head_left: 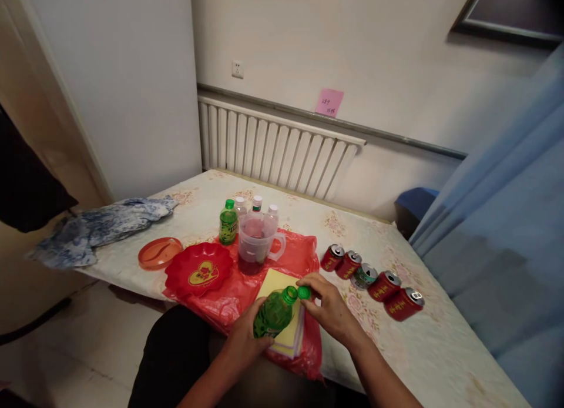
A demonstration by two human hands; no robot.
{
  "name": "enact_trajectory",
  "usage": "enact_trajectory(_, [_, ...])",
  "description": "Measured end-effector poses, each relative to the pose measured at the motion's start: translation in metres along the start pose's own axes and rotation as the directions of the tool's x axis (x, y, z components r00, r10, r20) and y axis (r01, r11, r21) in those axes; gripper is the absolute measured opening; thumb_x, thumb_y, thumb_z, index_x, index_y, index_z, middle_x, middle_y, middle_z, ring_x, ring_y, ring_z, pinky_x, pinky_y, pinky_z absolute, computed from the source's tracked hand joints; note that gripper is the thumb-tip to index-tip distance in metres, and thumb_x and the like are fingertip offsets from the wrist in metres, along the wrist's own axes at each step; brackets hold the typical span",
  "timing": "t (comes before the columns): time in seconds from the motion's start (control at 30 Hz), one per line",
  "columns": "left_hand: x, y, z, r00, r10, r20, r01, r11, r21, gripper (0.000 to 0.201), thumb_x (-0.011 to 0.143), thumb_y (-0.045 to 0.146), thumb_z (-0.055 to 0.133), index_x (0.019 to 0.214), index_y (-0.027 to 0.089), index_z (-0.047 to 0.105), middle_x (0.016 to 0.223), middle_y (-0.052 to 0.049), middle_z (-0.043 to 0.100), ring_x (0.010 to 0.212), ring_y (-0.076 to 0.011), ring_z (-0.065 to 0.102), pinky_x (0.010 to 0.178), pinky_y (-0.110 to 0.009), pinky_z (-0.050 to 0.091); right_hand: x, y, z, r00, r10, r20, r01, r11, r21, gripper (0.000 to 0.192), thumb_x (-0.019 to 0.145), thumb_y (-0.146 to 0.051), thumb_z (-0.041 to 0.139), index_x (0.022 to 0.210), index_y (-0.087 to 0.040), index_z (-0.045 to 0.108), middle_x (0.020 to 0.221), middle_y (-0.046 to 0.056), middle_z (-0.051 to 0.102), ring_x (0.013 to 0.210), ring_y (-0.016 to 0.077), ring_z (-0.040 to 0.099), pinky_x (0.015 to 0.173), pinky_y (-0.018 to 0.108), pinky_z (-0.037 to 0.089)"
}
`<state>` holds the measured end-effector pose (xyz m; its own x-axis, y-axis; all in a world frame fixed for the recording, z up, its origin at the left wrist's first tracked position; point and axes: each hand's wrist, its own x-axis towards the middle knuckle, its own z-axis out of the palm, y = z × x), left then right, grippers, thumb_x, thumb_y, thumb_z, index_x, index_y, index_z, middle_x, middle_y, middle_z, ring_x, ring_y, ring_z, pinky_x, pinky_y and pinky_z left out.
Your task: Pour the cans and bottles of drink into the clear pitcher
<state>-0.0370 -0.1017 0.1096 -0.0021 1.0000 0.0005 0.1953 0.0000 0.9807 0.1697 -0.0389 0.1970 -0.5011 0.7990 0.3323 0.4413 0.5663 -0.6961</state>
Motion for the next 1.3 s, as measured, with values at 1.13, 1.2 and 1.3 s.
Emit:
enact_trajectory(1.13, [-0.003, 0.017, 0.025, 0.985, 0.107, 0.133, -0.136, 0.962, 0.238, 0.072, 0.056, 0.009, 0.063, 0.127, 0.024, 0.055, 0.124, -0.005, 0.064, 0.115, -0.0266, 0.057, 0.1, -0.035, 0.043, -0.022, -0.035, -0.056, 0.968, -0.122, 0.219, 0.166, 0.966, -0.199, 0.02, 0.093, -0.024, 0.054, 0.11, -0.024, 0.065, 0.1, 0.005, 0.068, 0.093, 0.0195, 0.061, 0.084, 0.031, 0.047])
enact_trajectory(1.2, [-0.003, 0.017, 0.025, 0.983, 0.107, 0.151, -0.143, 0.956, 0.257, 0.072, 0.056, 0.009, 0.063, 0.126, 0.023, 0.055, 0.124, -0.005, 0.064, 0.114, -0.0257, 0.057, 0.099, -0.035, 0.043, -0.022, -0.035, -0.055, 0.968, -0.117, 0.221, 0.162, 0.967, -0.198, 0.02, 0.092, -0.023, 0.055, 0.11, -0.024, 0.066, 0.1, 0.006, 0.068, 0.094, 0.0197, 0.061, 0.085, 0.031, 0.047])
enact_trajectory(1.3, [-0.003, 0.018, 0.026, 0.988, 0.052, 0.144, -0.091, 0.956, 0.279, 0.074, 0.056, 0.009, 0.063, 0.128, 0.021, 0.053, 0.125, -0.006, 0.063, 0.116, -0.0255, 0.056, 0.101, -0.035, 0.042, -0.022, -0.035, -0.055, 0.969, -0.118, 0.216, 0.16, 0.969, -0.19, 0.02, 0.092, -0.022, 0.056, 0.109, -0.023, 0.066, 0.1, 0.006, 0.068, 0.095, 0.0198, 0.061, 0.086, 0.032, 0.047])
